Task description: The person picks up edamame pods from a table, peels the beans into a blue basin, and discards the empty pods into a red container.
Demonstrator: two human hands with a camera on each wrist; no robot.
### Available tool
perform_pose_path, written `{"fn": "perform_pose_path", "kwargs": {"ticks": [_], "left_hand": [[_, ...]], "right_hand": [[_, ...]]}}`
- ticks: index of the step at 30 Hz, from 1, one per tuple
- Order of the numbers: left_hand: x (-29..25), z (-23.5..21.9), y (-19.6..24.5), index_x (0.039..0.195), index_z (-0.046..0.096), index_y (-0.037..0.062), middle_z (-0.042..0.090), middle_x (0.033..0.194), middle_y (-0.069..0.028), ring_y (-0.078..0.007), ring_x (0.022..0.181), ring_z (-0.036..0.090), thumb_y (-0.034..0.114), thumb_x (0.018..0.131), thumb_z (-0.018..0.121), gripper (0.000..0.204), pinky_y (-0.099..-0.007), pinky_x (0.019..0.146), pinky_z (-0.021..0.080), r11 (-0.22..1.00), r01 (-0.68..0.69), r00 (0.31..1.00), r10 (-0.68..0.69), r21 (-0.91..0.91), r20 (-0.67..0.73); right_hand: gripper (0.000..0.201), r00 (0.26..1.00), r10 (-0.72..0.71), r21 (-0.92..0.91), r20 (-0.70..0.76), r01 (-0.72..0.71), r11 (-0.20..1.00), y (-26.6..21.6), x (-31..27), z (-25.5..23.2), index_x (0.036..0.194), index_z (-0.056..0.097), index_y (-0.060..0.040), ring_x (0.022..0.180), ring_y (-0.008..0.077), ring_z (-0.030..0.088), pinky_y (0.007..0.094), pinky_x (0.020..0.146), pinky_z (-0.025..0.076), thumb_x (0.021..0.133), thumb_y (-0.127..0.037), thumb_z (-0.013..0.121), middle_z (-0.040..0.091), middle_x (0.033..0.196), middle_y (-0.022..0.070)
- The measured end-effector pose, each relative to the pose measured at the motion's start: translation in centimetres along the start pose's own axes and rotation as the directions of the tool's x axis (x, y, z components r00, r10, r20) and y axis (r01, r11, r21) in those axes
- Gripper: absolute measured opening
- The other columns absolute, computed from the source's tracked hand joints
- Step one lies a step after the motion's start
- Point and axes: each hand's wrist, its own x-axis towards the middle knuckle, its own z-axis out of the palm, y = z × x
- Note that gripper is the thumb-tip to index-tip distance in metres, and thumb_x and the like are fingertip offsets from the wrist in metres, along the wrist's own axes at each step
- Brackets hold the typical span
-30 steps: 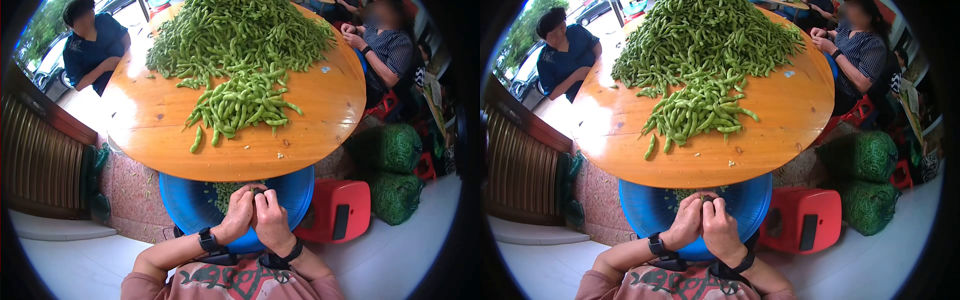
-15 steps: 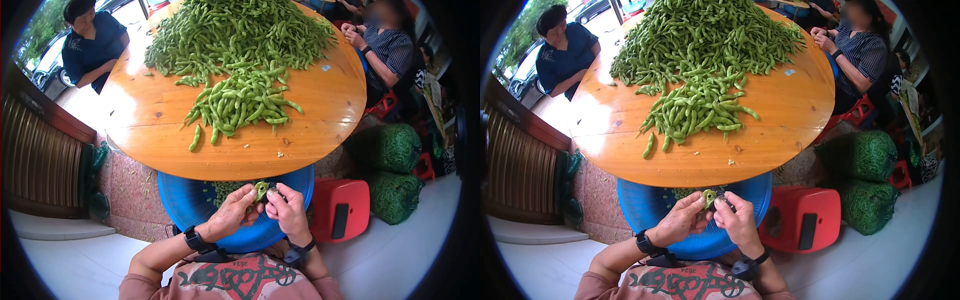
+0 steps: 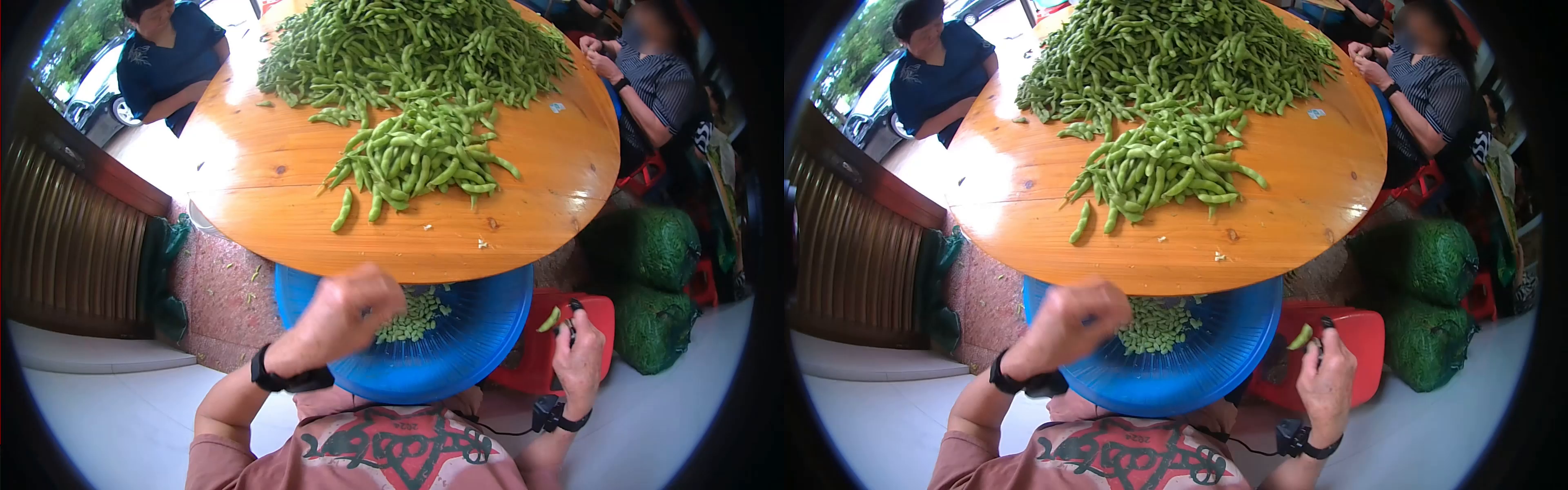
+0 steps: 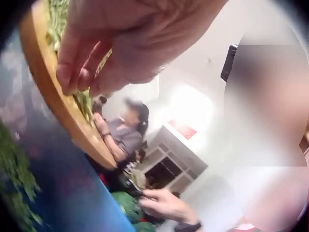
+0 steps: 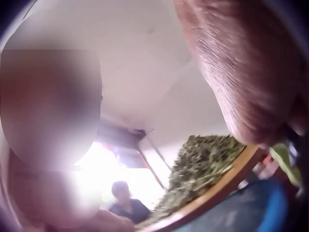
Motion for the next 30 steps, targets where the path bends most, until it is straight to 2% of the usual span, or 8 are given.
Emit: {"fn": "perform_pose_path", "kwargs": {"ticks": [3, 5, 9, 13, 14, 17, 25, 30], "left_hand": [[2.7, -2.0, -1.8, 0.094, 0.066, -0.0005, 0.064, 0.085, -0.0131, -0.0263, 0.075, 0.067, 0.002, 0.085, 0.070, 0.010, -0.0364, 0.067, 0.053, 0.943, 0.248, 0.929, -0.167, 0.223, -0.330], [3.7, -2.3, -5.0, 0.093, 0.064, -0.0002, 0.060, 0.089, -0.0145, -0.0267, 0.073, 0.063, 0.003, 0.086, 0.070, 0.010, -0.0380, 0.065, 0.051, 0.771, 0.289, 0.885, 0.012, 0.568, -0.466], [3.0, -2.5, -6.5, 0.092, 0.062, 0.0000, 0.057, 0.093, -0.0145, -0.0264, 0.072, 0.060, 0.005, 0.086, 0.071, 0.012, -0.0382, 0.064, 0.049, 0.739, 0.319, 0.885, -0.010, 0.593, -0.465], [1.3, -2.5, -3.7, 0.098, 0.059, -0.0002, 0.059, 0.085, -0.0069, -0.0161, 0.066, 0.058, 0.004, 0.085, 0.074, 0.020, -0.0305, 0.059, 0.046, 0.893, 0.340, 0.902, -0.220, 0.296, -0.370], [0.8, -1.4, -2.3, 0.096, 0.059, 0.0007, 0.059, 0.081, -0.0040, -0.0124, 0.064, 0.056, 0.004, 0.088, 0.074, 0.017, -0.0277, 0.057, 0.043, 0.935, 0.320, 0.913, -0.347, -0.154, -0.213], [0.0, 1.8, 1.2, 0.095, 0.059, 0.0038, 0.057, 0.072, 0.0015, -0.0054, 0.060, 0.051, 0.008, 0.095, 0.070, 0.011, -0.0218, 0.050, 0.038, 0.527, 0.412, 0.882, -0.435, -0.743, 0.181], [-0.6, 7.2, 1.1, 0.098, 0.058, 0.0028, 0.062, 0.074, -0.0028, -0.0074, 0.060, 0.058, 0.007, 0.098, 0.065, 0.009, -0.0215, 0.053, 0.046, 0.443, 0.256, 0.869, -0.495, -0.859, 0.004], [-0.7, 7.8, 0.3, 0.094, 0.060, 0.0011, 0.063, 0.076, -0.0012, -0.0044, 0.065, 0.059, 0.008, 0.096, 0.069, 0.012, -0.0206, 0.054, 0.048, 0.760, 0.247, 0.906, -0.401, -0.601, -0.135]], "right_hand": [[0.039, 0.992, 0.112, -0.031, 0.050, -0.111, 0.993, 0.1, 0.1, -0.1, 0.128, 0.058, 0.0029, 0.076, 0.0409, 0.065, 0.0485, 0.066, 0.049, 0.088, 0.001, 0.058, 0.065, 0.080, 0.0224], [0.038, 1.000, 0.015, 0.045, -0.019, -0.014, 0.999, -1.1, 0.2, 0.7, 0.127, 0.058, 0.0032, 0.075, 0.0406, 0.066, 0.0480, 0.066, 0.049, 0.089, 0.001, 0.058, 0.065, 0.080, 0.0223], [0.005, 0.997, -0.067, 0.242, -0.026, 0.071, 0.968, -5.5, 1.1, 2.0, 0.092, 0.057, 0.0018, 0.072, 0.0400, 0.065, 0.0465, 0.063, 0.049, 0.089, 0.000, 0.059, 0.064, 0.079, 0.0210], [0.005, 0.985, -0.157, 0.514, 0.072, 0.099, 0.852, -9.6, 1.7, 3.5, 0.086, 0.057, 0.0009, 0.060, 0.0327, 0.062, 0.0396, 0.055, 0.048, 0.090, -0.001, 0.060, 0.059, 0.071, 0.0190], [0.006, 0.980, -0.133, 0.611, 0.146, 0.016, 0.791, -10.3, 1.8, 4.1, 0.087, 0.058, 0.0005, 0.057, 0.0264, 0.060, 0.0371, 0.054, 0.046, 0.091, -0.003, 0.061, 0.059, 0.069, 0.0157], [0.012, 0.890, -0.095, 0.802, 0.445, -0.349, 0.485, -11.8, 1.5, 5.8, 0.090, 0.060, 0.0002, 0.057, 0.0085, 0.054, 0.0275, 0.050, 0.042, 0.096, -0.010, 0.062, 0.056, 0.066, 0.0026], [0.014, 0.782, -0.181, 0.796, 0.596, -0.606, 0.004, -11.3, 1.1, 6.6, 0.106, 0.060, 0.0025, 0.055, 0.0036, 0.041, 0.0222, 0.048, 0.033, 0.102, -0.011, 0.056, 0.047, 0.066, -0.0034], [0.014, 0.803, -0.140, 0.810, 0.580, -0.586, -0.010, -11.2, 0.9, 7.0, 0.105, 0.059, 0.0030, 0.055, 0.0038, 0.039, 0.0223, 0.048, 0.031, 0.103, -0.010, 0.055, 0.046, 0.065, -0.0031]]}}
